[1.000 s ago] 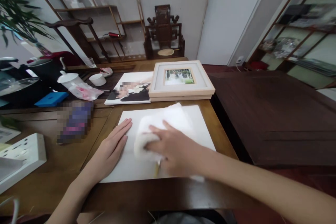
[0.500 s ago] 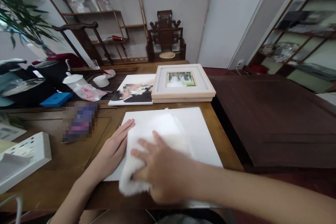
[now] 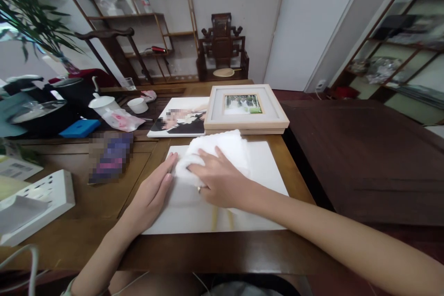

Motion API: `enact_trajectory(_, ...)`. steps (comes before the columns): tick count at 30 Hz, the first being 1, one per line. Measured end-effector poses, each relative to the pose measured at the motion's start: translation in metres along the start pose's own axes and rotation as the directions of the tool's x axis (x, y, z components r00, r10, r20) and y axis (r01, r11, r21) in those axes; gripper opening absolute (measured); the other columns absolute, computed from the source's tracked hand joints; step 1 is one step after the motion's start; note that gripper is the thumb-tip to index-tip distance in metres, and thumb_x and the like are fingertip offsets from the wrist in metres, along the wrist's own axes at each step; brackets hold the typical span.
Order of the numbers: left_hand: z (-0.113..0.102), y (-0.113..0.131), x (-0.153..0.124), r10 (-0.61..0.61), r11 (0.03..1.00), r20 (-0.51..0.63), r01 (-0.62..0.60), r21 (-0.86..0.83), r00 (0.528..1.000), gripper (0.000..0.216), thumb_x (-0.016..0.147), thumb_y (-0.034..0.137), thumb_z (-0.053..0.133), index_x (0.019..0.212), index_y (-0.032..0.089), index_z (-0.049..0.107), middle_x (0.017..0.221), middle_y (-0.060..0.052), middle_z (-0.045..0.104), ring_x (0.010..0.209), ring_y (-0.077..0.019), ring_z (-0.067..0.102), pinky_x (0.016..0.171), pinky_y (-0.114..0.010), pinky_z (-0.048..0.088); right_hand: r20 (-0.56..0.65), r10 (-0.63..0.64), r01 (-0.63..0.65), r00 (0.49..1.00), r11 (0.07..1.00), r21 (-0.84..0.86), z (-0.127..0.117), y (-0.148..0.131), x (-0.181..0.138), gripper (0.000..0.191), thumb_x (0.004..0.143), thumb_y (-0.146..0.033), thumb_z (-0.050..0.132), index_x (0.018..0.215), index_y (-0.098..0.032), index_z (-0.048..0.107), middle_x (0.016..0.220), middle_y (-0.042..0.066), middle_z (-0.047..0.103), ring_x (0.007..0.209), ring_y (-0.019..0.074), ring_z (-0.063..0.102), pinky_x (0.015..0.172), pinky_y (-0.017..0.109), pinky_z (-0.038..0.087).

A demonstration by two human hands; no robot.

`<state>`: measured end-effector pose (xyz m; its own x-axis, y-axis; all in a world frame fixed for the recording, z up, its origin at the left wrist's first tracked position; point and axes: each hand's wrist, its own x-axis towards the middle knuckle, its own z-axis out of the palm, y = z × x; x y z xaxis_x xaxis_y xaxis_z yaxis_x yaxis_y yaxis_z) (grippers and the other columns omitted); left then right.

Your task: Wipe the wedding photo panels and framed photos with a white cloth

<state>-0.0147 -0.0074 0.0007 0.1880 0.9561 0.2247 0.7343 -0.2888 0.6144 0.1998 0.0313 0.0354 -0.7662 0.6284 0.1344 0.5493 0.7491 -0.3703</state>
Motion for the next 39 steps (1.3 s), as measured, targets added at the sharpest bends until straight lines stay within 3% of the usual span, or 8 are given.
enact_trajectory(3,-0.002,0.001,-0.001,-0.017,0.999,-0.041,0.016,-0.034,0.999,0.055,0.097,0.040,0.028,0.145,0.011,0.032,0.152,-0.010,0.034,0.140,-0.0198,0.030,0.117,-0.037,0.022,0.028,0.016,-0.015,0.999,0.999,-0.051,0.005,-0.010,0.018,0.049,0.075,-0.006,0.047,0.124,-0.007,0.053,0.140,0.026,0.043,0.139,0.0368,0.021,0.105,0.068,0.014)
enact_trajectory(6,-0.004,0.003,-0.002,-0.035,0.995,-0.065,0.029,-0.099,0.997,0.056,0.098,0.042,0.023,0.147,0.016,0.026,0.155,-0.006,0.028,0.142,-0.0191,0.026,0.118,-0.037,0.019,0.104,-0.150,0.159,0.983,0.983,-0.091,0.006,-0.024,0.021,0.042,0.076,-0.011,0.051,0.117,-0.011,0.059,0.141,0.023,0.042,0.137,0.0381,0.024,0.104,0.069,0.014)
enact_trajectory(11,-0.006,0.004,-0.003,-0.032,0.990,-0.062,0.023,-0.139,0.998,0.059,0.097,0.047,0.019,0.148,0.017,0.026,0.155,-0.005,0.027,0.143,-0.0191,0.024,0.118,-0.038,0.017,0.216,-0.475,0.489,0.853,0.872,-0.011,0.001,-0.036,-0.005,0.035,0.078,-0.021,0.056,0.111,-0.020,0.064,0.143,0.016,0.043,0.138,0.0317,0.026,0.108,0.064,0.011)
enact_trajectory(15,-0.004,0.002,-0.003,-0.044,0.994,-0.027,0.042,-0.098,0.999,0.057,0.098,0.045,0.020,0.143,0.015,0.036,0.150,-0.008,0.037,0.139,-0.0197,0.033,0.117,-0.039,0.022,0.250,-0.559,0.541,0.790,0.829,0.142,-0.010,-0.032,-0.031,0.038,0.074,-0.022,0.060,0.112,-0.023,0.063,0.142,0.009,0.047,0.138,0.0257,0.027,0.113,0.054,0.002)
enact_trajectory(22,0.000,0.000,0.004,0.020,0.999,0.068,-0.023,0.045,0.998,0.048,0.094,0.035,0.039,0.132,0.009,0.051,0.146,-0.012,0.043,0.138,-0.0222,0.035,0.116,-0.041,0.025,0.188,-0.239,0.166,0.953,0.926,0.339,-0.028,-0.002,-0.046,0.048,0.065,-0.007,0.046,0.108,-0.021,0.064,0.114,0.006,0.066,0.111,0.0227,0.057,0.102,0.039,0.035)
enact_trajectory(27,0.001,0.001,0.004,0.024,0.998,0.035,-0.026,0.055,0.999,0.044,0.093,0.032,0.040,0.130,0.012,0.055,0.142,-0.011,0.048,0.135,-0.0220,0.040,0.114,-0.041,0.030,-0.090,0.125,-0.092,0.988,0.948,0.306,-0.023,0.017,-0.003,0.036,0.080,-0.018,0.043,0.111,-0.014,0.061,0.114,0.011,0.066,0.105,0.0275,0.057,0.088,0.038,0.044)
enact_trajectory(34,-0.001,0.003,0.005,0.042,0.997,0.023,-0.043,0.068,0.999,0.042,0.093,0.030,0.039,0.129,0.014,0.056,0.141,-0.011,0.050,0.133,-0.0241,0.044,0.112,-0.043,0.034,-0.073,0.069,-0.055,0.995,0.981,0.185,-0.009,0.003,0.085,0.037,0.077,-0.015,0.042,0.109,-0.017,0.061,0.112,0.010,0.066,0.100,0.0263,0.059,0.080,0.033,0.043)
enact_trajectory(39,-0.003,0.003,0.005,0.036,0.997,0.036,-0.039,0.073,0.999,0.042,0.094,0.031,0.039,0.129,0.014,0.055,0.141,-0.011,0.050,0.133,-0.0233,0.044,0.113,-0.043,0.033,0.023,0.050,-0.051,0.998,0.998,0.027,-0.023,0.004,0.073,0.028,0.075,-0.013,0.042,0.094,-0.015,0.062,0.094,0.013,0.068,0.084,0.0283,0.060,0.067,0.033,0.041)
